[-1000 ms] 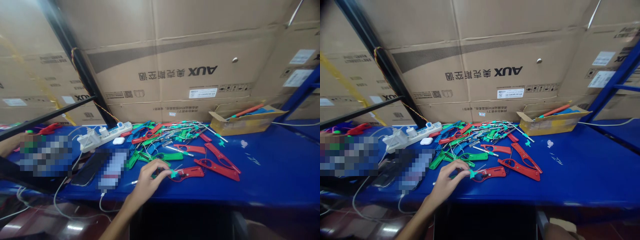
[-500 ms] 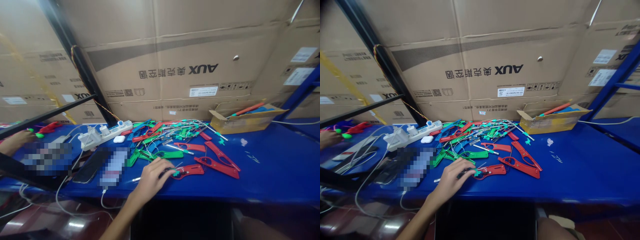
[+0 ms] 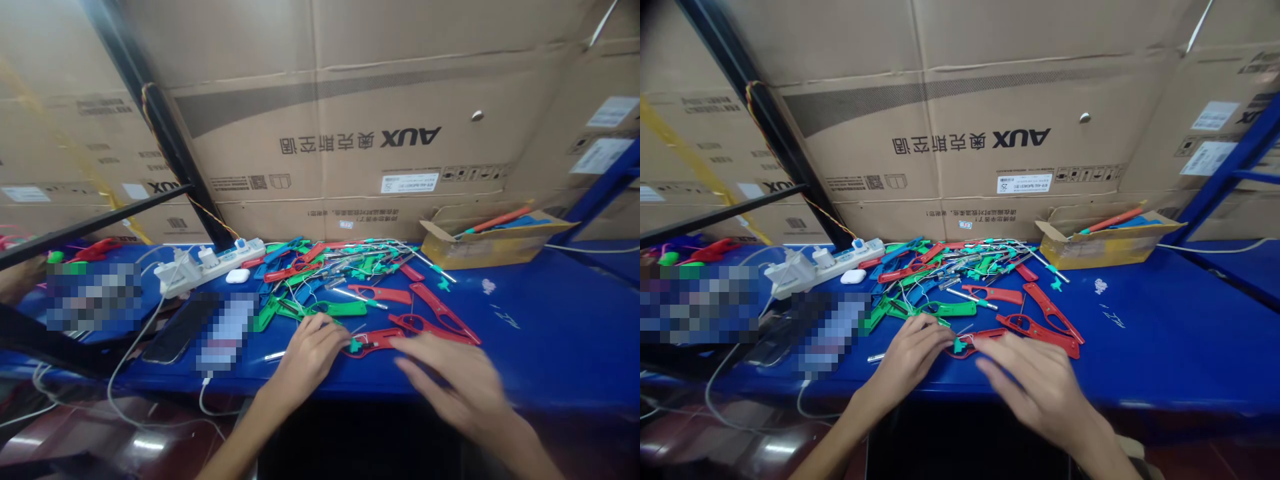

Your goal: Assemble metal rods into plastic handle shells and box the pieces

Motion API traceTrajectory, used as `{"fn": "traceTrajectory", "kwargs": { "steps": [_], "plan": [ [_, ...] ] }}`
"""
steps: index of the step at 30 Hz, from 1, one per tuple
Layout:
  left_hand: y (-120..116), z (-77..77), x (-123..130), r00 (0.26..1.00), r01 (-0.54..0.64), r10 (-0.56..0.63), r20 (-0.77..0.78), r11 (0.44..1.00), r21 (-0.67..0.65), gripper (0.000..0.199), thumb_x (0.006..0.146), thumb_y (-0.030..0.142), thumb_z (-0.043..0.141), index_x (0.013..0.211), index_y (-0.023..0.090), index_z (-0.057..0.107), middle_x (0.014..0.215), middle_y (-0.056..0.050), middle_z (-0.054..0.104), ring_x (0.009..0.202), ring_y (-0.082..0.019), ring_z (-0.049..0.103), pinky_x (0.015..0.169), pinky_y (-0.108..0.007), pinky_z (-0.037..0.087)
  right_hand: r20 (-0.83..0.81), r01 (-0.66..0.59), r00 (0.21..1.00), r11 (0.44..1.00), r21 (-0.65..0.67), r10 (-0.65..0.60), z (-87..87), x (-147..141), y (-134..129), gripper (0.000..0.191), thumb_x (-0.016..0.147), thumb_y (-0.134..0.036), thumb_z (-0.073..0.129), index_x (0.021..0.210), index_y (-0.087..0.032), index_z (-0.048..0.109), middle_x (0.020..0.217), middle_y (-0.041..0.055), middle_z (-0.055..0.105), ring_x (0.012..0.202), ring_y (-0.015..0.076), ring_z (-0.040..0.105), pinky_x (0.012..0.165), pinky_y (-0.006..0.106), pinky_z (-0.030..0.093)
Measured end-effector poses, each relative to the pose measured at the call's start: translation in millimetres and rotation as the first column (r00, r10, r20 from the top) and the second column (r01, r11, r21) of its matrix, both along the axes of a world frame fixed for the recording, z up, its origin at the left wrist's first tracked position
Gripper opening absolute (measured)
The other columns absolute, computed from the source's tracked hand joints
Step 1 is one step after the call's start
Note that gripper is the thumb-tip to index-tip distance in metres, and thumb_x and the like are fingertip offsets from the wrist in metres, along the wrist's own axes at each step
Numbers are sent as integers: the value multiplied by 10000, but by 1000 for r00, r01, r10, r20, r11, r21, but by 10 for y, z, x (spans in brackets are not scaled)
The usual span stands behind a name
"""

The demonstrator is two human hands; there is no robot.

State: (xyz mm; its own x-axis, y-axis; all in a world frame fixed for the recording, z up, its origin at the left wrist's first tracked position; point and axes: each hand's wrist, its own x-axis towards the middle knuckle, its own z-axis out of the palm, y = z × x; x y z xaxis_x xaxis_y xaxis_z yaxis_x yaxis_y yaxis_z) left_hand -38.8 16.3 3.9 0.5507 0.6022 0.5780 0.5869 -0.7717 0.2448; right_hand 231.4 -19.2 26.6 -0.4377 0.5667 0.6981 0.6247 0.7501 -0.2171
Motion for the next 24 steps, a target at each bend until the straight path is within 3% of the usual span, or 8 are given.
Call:
{"fn": "traceTrajectory", "kwargs": {
  "steps": [3,7,14,24],
  "plan": [
    [-7,6,18,999,-40,40,-31,999,-8,119,1057,210,527,1052,186,643,1027,-35,707,925,-210,536,821,-360,399,60,-37,997,991,-128,45,-169,-64,277,247,1062,-305,497,1162,-225,708,978,55,716,781,135,706,722,230,564],
    [4,-14,19,997,-60,60,-50,998,4,141,1061,258,530,1007,191,642,949,-21,691,877,-203,517,815,-359,380,169,-35,983,969,-245,78,-321,-61,427,258,1048,-337,519,1189,-272,725,1021,61,683,796,148,690,706,243,552],
    [14,-6,38,993,-93,91,-79,995,-23,195,1061,294,532,923,186,619,906,-29,666,861,-207,520,808,-360,374,103,-139,980,955,-261,171,-283,-64,374,260,1036,-215,517,1184,-263,726,1022,57,709,852,155,687,769,272,573],
    [52,50,72,979,-123,123,-163,992,6,138,1023,274,595,922,180,609,968,-41,616,905,-225,511,806,-360,354,50,-185,977,939,-289,207,-317,-67,388,253,1031,-201,530,1188,-237,725,1051,66,722,905,165,701,816,274,581]
  ]
}}
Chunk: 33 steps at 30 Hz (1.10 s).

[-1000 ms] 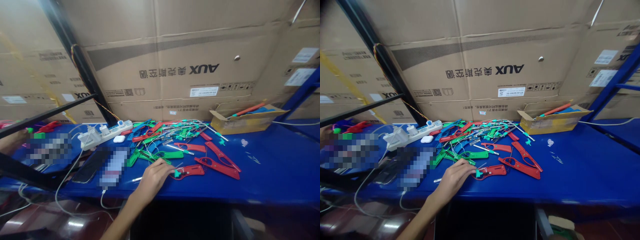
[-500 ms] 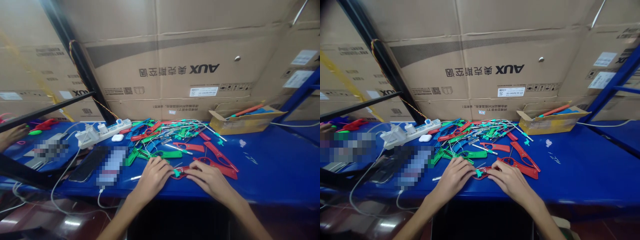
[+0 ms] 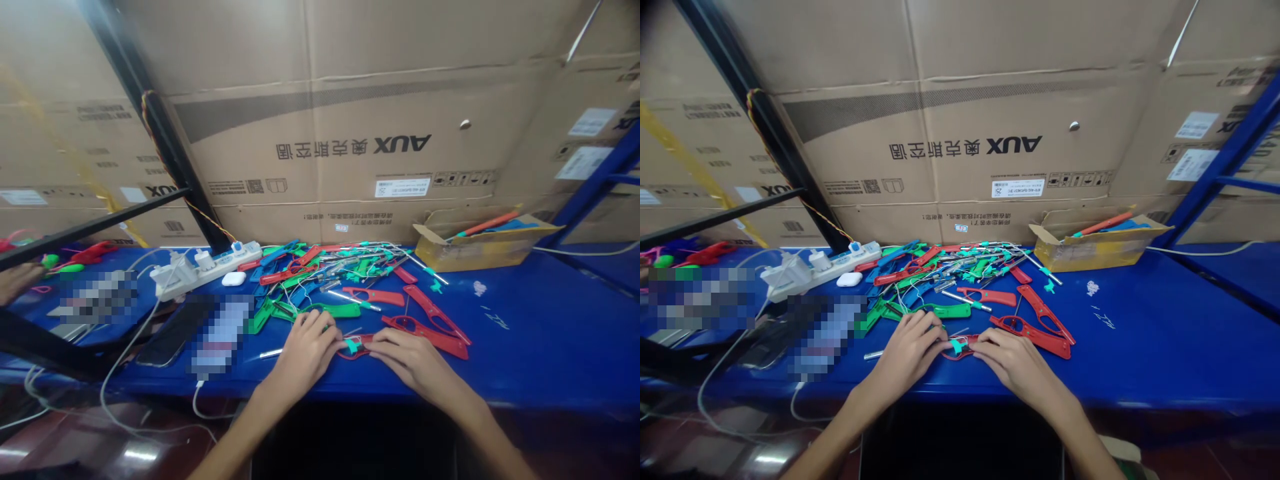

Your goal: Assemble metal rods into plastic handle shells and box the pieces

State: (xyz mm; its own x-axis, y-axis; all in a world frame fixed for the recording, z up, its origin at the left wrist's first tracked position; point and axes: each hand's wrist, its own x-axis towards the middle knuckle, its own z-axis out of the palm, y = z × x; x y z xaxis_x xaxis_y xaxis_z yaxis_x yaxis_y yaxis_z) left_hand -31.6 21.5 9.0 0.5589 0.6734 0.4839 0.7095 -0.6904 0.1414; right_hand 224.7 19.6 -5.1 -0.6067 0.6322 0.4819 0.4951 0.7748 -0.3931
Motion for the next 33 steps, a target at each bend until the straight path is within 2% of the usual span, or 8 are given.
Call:
{"fn": "traceTrajectory", "kwargs": {
  "steps": [4,11,17,23,26,29,33],
  "plan": [
    [32,40,11,999,2,-2,-41,1000,5,133,1010,266,619,912,179,606,958,-37,618,895,-223,513,811,-363,345,-13,-15,1000,1000,-22,15,1,1,5,261,1032,-189,523,1183,-238,731,1052,65,719,907,161,701,809,268,580],
    [108,13,0,999,38,-37,31,999,-26,149,1007,316,630,920,195,630,957,-20,630,908,-201,538,816,-345,363,-4,-4,1000,1000,-20,4,-24,-1,8,252,1035,-203,526,1188,-240,723,1062,67,719,931,172,702,822,291,588],
    [104,-31,-5,997,48,-49,65,999,23,144,1024,304,601,946,191,647,971,-28,643,906,-198,545,826,-349,372,14,-4,1000,1000,-5,4,16,-2,-3,245,1021,-195,552,1192,-246,720,1074,60,728,952,175,711,848,288,592],
    [87,-35,-3,998,47,-48,26,997,66,139,1000,283,638,902,187,660,942,-27,641,886,-205,525,804,-353,362,6,-9,1000,1000,-5,9,21,-8,7,254,1029,-198,531,1196,-246,716,1057,64,723,941,178,706,836,291,592],
    [57,-25,-1,999,47,-45,-16,991,128,139,989,260,652,876,182,671,940,-36,643,892,-215,519,807,-361,364,61,14,998,1000,2,-14,18,-18,4,281,1041,-204,505,1252,-248,685,1064,67,711,954,182,697,833,298,587],
    [21,-15,-10,999,46,-41,-36,987,151,104,992,264,647,932,198,700,956,-37,651,904,-219,525,820,-366,369,163,43,985,998,47,-50,26,-35,-12,348,1045,-210,493,1366,-275,611,1053,60,692,930,171,690,773,267,577],
    [-10,-18,-42,998,53,-50,-27,990,131,114,1010,261,619,1038,216,720,955,-37,650,896,-214,532,845,-376,383,245,43,966,986,159,-81,51,-61,-42,343,1031,-190,494,1342,-255,625,987,55,665,806,153,674,645,224,537]
  ]
}}
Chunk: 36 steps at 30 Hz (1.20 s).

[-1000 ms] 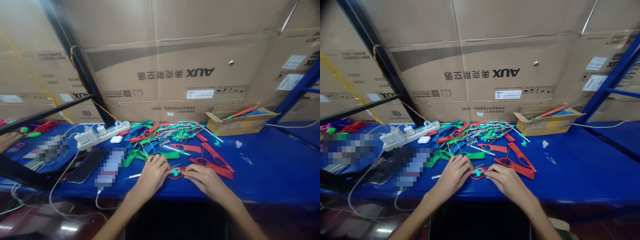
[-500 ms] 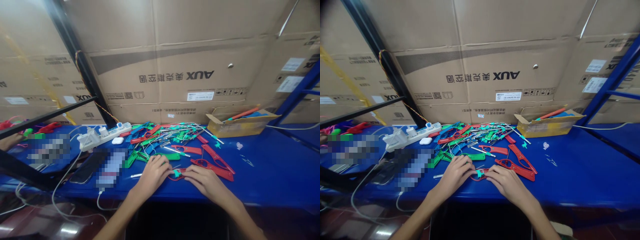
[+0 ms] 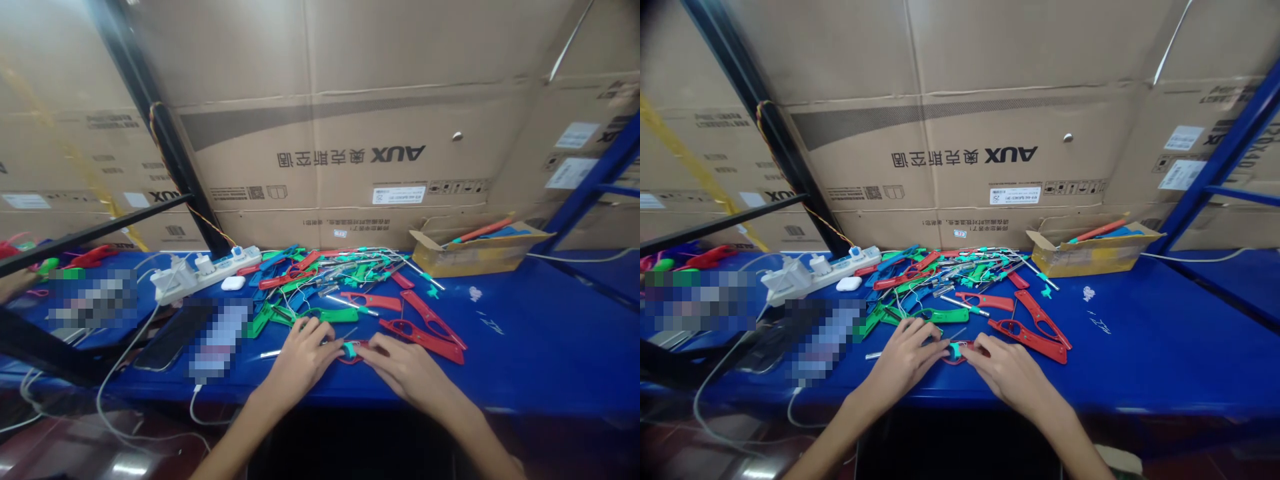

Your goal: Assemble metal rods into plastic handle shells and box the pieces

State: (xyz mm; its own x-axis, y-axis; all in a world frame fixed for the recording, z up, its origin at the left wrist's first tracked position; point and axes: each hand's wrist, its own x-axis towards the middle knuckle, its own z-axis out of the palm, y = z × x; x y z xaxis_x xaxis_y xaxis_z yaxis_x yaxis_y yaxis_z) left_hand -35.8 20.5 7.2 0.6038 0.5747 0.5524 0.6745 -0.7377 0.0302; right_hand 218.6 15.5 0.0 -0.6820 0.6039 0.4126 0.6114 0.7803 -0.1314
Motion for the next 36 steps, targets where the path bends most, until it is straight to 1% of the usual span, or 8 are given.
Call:
{"fn": "traceTrajectory", "kwargs": {
  "steps": [3,6,12,18,24,30,33,36],
  "plan": [
    [-5,-5,-19,999,20,-19,29,999,-43,144,1017,265,607,1089,225,724,978,-43,647,905,-212,541,844,-374,396,32,-1,999,997,79,-2,18,-15,-12,277,1027,-254,527,1267,-215,660,968,71,655,800,180,657,653,265,545],
    [-8,-4,-18,998,45,-42,41,996,-72,162,1019,273,602,1118,236,725,989,-45,643,923,-213,555,833,-364,409,38,6,999,991,133,-12,26,-28,-10,266,1030,-323,533,1235,-220,667,1023,90,664,893,222,637,770,341,564],
    [-11,-19,-17,996,67,-58,65,986,-150,217,1030,300,587,1212,232,684,1074,-50,652,1008,-218,570,888,-368,427,5,-20,1000,998,54,20,63,-40,-3,233,1044,-316,511,1168,-235,691,1077,83,650,925,216,606,826,367,554],
    [1,-15,-35,990,16,21,140,967,-254,190,1047,279,554,1186,234,676,1120,-44,664,1027,-216,599,918,-376,430,-21,-27,999,1000,2,27,76,-24,1,211,1043,-294,509,1120,-237,698,1127,87,632,959,216,605,865,382,554],
    [6,-4,-25,994,20,15,112,953,-303,186,1034,320,586,1178,241,672,1132,-32,670,1052,-221,603,926,-382,427,-45,-32,998,999,-1,32,28,-12,22,213,1025,-255,545,1185,-245,686,1206,94,631,1055,234,617,949,427,550],
    [-10,17,-26,997,9,18,78,943,-334,284,1007,394,623,1255,258,629,1195,-26,669,1109,-237,593,984,-407,429,-183,10,983,999,-32,-16,-10,46,18,327,994,-318,620,1316,-262,628,1282,100,637,1179,262,601,991,434,543],
    [-5,17,-31,997,3,24,78,945,-326,277,1025,389,591,1271,263,617,1227,-31,658,1138,-241,579,1010,-417,425,-269,44,962,999,3,-42,-20,54,16,288,1017,-289,580,1301,-267,623,1276,94,647,1174,254,603,985,431,529],
    [-1,22,-35,996,-4,33,86,946,-323,268,1044,367,558,1285,264,609,1244,-39,650,1140,-243,572,1013,-426,430,-363,137,927,988,77,-100,-10,119,60,218,1028,-258,555,1225,-264,647,1231,87,668,1147,253,615,973,439,509]
  ]
}}
